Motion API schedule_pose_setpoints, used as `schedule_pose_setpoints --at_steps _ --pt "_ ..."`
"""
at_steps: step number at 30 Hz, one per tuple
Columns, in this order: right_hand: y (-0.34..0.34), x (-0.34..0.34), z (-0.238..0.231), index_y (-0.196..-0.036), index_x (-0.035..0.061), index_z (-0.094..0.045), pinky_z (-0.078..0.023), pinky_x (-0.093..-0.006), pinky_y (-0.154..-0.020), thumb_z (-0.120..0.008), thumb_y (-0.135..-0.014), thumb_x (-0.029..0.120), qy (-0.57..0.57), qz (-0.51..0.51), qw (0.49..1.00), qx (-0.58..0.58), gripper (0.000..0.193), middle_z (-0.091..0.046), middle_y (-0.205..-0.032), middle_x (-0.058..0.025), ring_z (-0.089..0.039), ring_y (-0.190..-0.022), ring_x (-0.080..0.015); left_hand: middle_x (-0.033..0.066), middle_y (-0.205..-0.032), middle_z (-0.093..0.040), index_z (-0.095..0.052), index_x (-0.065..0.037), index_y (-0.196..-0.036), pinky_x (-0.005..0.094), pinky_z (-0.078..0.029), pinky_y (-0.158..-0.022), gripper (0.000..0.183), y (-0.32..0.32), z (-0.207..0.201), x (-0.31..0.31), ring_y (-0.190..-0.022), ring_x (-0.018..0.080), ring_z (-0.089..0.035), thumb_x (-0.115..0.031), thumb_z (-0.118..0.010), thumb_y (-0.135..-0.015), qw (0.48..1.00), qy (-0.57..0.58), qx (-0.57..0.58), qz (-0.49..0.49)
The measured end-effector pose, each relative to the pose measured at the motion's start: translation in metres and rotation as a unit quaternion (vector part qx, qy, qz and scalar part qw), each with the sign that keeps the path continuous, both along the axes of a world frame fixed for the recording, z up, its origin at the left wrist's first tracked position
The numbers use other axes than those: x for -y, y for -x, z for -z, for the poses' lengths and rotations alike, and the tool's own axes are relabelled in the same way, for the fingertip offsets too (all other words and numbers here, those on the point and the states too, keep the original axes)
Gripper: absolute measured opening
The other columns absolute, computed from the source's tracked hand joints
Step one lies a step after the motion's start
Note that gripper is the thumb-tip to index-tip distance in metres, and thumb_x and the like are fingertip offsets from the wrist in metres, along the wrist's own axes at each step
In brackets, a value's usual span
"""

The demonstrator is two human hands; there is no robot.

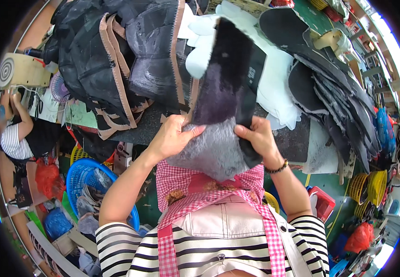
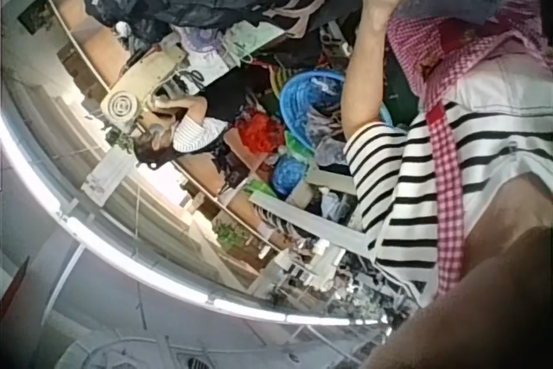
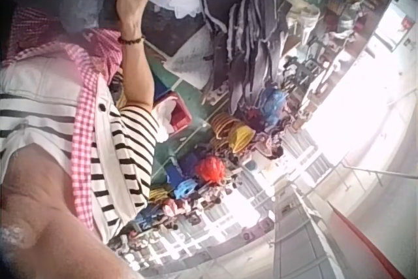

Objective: The person assembles footwear components by hand in a factory setting. They insert white insoles into black shoe uppers and then insert grey fuzzy fabric pieces into the uppers. The person handles the items one at a time, repeatedly picking up components from piles on the table and placing them into the shoe parts.

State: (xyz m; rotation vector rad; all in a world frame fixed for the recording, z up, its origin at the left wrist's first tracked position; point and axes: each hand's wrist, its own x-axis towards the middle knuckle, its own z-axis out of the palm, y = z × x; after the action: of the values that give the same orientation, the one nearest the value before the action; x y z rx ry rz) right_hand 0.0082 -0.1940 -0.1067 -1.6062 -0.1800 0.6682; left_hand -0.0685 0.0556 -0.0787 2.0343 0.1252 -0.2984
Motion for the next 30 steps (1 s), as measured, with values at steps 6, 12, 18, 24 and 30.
schedule_pose_setpoints --at_steps 6,12,18,24,30 --pt "0.052 0.029 -0.005 -0.080 -0.0020 -0.066 -0.044 -0.0262 -0.051 -0.072 -0.087 0.025 0.198 -0.097 0.975 0.032 0.028 -0.059 -0.058 -0.0049 -0.054 -0.056 -0.0076 0.0167 -0.079 -0.070 -0.068 0.000 -0.104 0.0365 -0.050 -0.066 0.026 0.017 -0.009 0.001 -0.069 0.0206 -0.065 -0.014 -0.069 -0.082 0.990 -0.028 0.059 0.125" --pt "-0.044 0.039 -0.127 -0.111 0.0074 -0.065 -0.051 -0.0389 -0.080 -0.075 -0.072 0.012 0.261 -0.119 0.841 0.458 0.040 -0.067 -0.108 -0.0130 -0.064 -0.095 -0.0321 0.0222 -0.070 -0.062 -0.064 -0.002 -0.080 0.0485 -0.050 -0.065 0.014 -0.007 -0.062 -0.010 -0.074 0.0410 -0.063 -0.007 -0.061 -0.066 0.913 -0.271 0.090 0.292" --pt "-0.079 0.026 -0.088 -0.130 0.0129 -0.053 -0.037 -0.0412 -0.104 -0.084 -0.060 0.017 0.305 -0.347 0.682 0.566 0.077 -0.055 -0.129 -0.0098 -0.048 -0.124 -0.0281 0.0240 -0.074 -0.062 -0.065 -0.002 -0.086 0.0484 -0.047 -0.065 0.017 0.003 -0.051 -0.021 -0.076 0.0429 -0.060 -0.011 -0.068 -0.073 0.943 -0.208 0.013 0.259" --pt "-0.094 0.010 -0.079 -0.127 0.0143 -0.048 -0.041 -0.0412 -0.098 -0.086 -0.056 0.017 0.320 -0.341 0.657 0.591 0.081 -0.057 -0.107 -0.0068 -0.052 -0.113 -0.0249 0.0237 -0.079 -0.063 -0.067 -0.005 -0.094 0.0470 -0.047 -0.069 0.022 -0.005 -0.049 -0.026 -0.081 0.0422 -0.062 -0.021 -0.071 -0.080 0.947 -0.168 -0.036 0.270" --pt "-0.057 -0.002 -0.067 -0.076 0.0033 -0.067 -0.052 -0.0405 -0.072 -0.069 -0.064 0.011 0.355 -0.471 0.605 0.535 0.014 -0.062 -0.084 -0.0130 -0.064 -0.085 -0.0288 0.0235 -0.078 -0.063 -0.067 -0.004 -0.092 0.0475 -0.047 -0.069 0.021 -0.001 -0.042 -0.026 -0.082 0.0428 -0.062 -0.021 -0.071 -0.080 0.949 -0.195 -0.069 0.238"
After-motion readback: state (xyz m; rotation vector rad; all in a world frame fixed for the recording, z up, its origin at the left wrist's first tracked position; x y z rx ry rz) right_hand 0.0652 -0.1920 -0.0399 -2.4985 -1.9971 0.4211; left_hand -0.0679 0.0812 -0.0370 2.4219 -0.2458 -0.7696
